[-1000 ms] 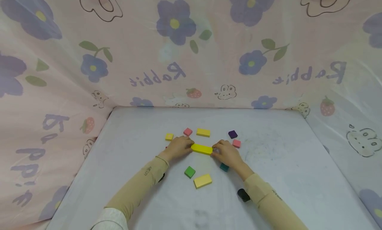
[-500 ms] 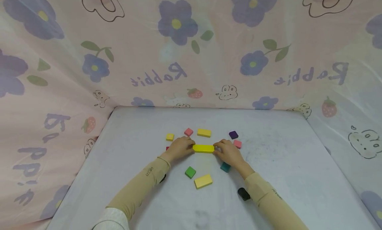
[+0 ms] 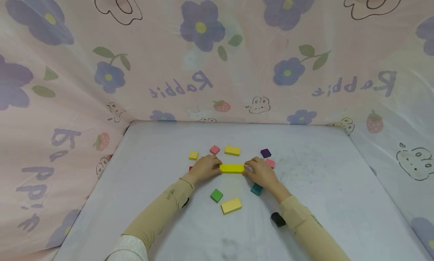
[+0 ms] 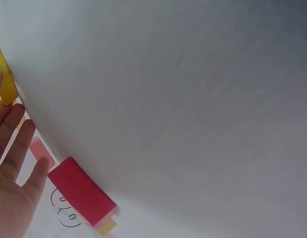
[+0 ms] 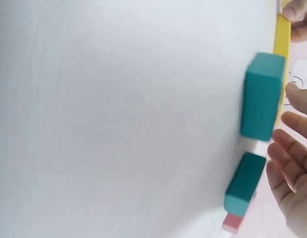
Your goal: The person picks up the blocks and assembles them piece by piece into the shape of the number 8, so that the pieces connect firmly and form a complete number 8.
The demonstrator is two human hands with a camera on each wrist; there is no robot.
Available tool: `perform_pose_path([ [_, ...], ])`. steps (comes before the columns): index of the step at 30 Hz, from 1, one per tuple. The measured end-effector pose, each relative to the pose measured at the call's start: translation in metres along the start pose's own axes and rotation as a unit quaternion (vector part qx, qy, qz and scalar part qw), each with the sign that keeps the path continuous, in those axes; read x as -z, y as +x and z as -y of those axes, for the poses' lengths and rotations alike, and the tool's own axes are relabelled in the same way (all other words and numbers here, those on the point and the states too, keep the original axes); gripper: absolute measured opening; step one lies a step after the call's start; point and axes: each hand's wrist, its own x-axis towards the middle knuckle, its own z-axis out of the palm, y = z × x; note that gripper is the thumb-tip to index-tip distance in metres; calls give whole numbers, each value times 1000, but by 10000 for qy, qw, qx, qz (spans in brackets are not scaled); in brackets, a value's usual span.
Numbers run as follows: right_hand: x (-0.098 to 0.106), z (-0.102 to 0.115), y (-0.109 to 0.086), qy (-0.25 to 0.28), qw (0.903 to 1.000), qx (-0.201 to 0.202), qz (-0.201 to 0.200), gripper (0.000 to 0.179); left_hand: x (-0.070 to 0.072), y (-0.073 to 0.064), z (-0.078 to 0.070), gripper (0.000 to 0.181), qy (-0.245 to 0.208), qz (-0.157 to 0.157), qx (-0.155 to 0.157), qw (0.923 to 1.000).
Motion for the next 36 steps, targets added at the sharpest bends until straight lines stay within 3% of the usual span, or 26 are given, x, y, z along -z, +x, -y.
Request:
perform_pose_path([
  [7,13,-7,-12,174,9997,-187,-10,27,-3,0,3,34,-247,-108,48,9996],
  [12,18,-18,-26,260,9997,-8,2,20,-2,-1,3,34,-309,-151,69,9994],
  [18,23,-25,-42,226,9990,350,141,28,-1,0,4,34,-306,-202,131,9992],
  [23,23,-25,-51,4,9985,384,384,35,-1,0,3,35,-357,-136,227,9990],
  [36,19,-26,-56,69,9977,570,370,26,-3,1,3,36,-580,-125,281,9978],
])
